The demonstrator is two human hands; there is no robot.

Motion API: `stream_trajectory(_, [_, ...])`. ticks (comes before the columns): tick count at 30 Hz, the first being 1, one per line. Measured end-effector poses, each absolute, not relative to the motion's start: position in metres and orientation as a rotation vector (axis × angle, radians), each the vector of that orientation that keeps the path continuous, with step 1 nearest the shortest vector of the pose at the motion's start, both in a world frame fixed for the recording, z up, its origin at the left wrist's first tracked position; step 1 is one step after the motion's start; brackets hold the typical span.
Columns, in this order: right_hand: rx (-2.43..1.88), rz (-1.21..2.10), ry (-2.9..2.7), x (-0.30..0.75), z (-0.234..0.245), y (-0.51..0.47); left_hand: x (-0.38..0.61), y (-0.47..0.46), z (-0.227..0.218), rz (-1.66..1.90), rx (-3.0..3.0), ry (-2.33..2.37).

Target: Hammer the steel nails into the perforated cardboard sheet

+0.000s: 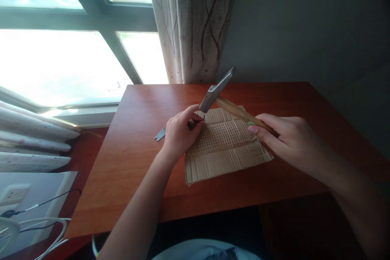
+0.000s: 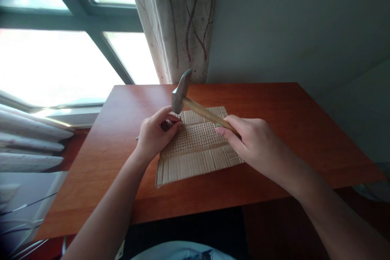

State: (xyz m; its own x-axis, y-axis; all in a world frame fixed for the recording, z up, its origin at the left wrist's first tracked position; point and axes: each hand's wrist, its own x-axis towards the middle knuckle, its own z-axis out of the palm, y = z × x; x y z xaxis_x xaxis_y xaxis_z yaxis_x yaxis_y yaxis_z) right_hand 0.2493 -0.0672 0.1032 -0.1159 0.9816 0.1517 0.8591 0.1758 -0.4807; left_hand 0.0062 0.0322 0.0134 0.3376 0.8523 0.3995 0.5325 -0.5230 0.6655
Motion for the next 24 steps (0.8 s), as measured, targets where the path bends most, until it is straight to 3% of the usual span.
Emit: stream_trajectory(24, [-1.756,0.453,-2.035,0.25,0.092,-0.07,0.0,0.037,0.019,0.967,2.326,1.11])
